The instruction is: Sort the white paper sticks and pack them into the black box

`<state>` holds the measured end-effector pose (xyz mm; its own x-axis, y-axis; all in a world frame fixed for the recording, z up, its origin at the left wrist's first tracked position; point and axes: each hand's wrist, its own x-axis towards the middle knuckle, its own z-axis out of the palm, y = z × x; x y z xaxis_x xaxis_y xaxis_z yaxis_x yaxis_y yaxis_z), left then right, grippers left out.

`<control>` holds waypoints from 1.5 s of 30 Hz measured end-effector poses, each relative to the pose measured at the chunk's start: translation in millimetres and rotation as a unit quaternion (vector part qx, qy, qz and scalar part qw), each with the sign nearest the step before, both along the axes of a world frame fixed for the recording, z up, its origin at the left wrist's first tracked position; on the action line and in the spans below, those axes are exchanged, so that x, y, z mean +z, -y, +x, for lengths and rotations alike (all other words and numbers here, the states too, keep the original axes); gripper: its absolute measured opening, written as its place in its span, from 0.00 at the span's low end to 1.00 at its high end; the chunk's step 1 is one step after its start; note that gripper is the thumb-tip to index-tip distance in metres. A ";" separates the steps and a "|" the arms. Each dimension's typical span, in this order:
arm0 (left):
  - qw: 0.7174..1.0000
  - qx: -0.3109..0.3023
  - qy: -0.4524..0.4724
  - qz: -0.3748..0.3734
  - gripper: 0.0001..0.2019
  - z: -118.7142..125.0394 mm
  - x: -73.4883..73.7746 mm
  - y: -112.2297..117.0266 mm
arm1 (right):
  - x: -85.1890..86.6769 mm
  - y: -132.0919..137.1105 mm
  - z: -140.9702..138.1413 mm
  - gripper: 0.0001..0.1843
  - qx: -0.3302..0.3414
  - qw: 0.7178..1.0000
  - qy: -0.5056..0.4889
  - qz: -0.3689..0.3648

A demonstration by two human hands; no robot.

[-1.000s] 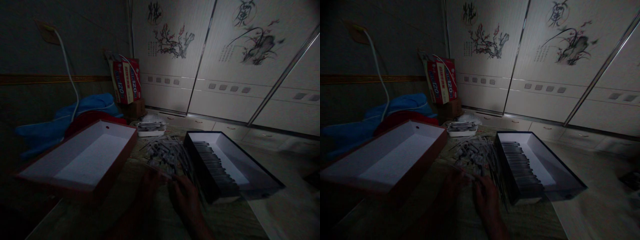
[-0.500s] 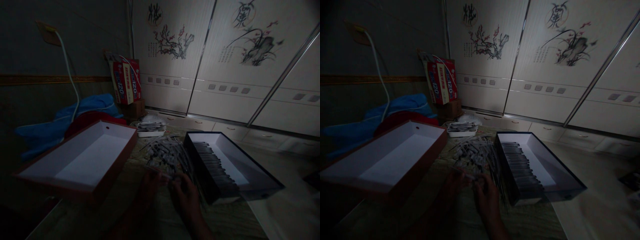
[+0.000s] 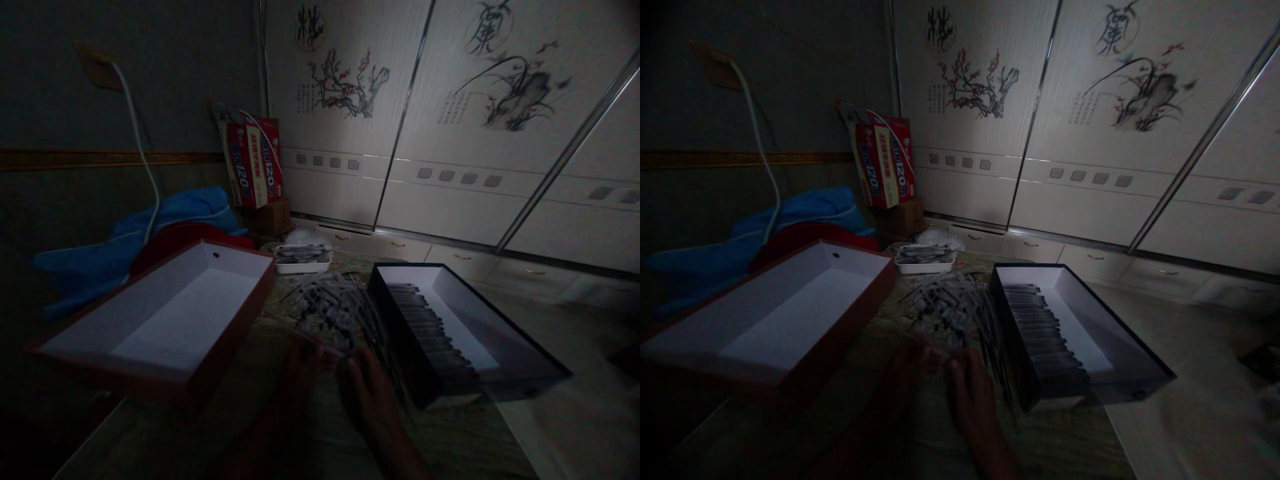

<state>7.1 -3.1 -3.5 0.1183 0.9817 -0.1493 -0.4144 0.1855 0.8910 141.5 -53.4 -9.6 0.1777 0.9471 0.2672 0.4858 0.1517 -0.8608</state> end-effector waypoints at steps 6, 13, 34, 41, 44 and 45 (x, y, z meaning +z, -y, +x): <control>0.999 -0.027 0.011 0.019 0.13 -0.9 -7.6 -2.0 | -7.5 -1.7 0.4 0.17 0.018 1.000 0.015 0.018; 1.000 -0.012 0.017 0.008 0.14 -0.4 -10.1 -3.3 | -3.8 -0.9 1.6 0.14 0.017 1.000 0.009 0.014; 0.999 -0.007 -0.023 0.026 0.15 -0.9 -11.5 -3.9 | -4.6 -0.2 2.8 0.12 0.027 0.999 0.017 -0.002; 0.999 -0.026 -0.021 0.016 0.16 -0.4 -4.4 -2.4 | -7.4 -0.6 1.3 0.16 0.023 1.000 0.004 0.015; 0.999 -0.010 -0.028 0.022 0.15 0.0 -7.0 -3.0 | -4.2 0.8 1.3 0.14 0.027 1.000 -0.001 0.015; 0.999 -0.006 -0.027 0.023 0.15 -0.1 -7.8 -3.1 | -2.7 1.4 1.3 0.13 0.029 1.000 0.001 0.012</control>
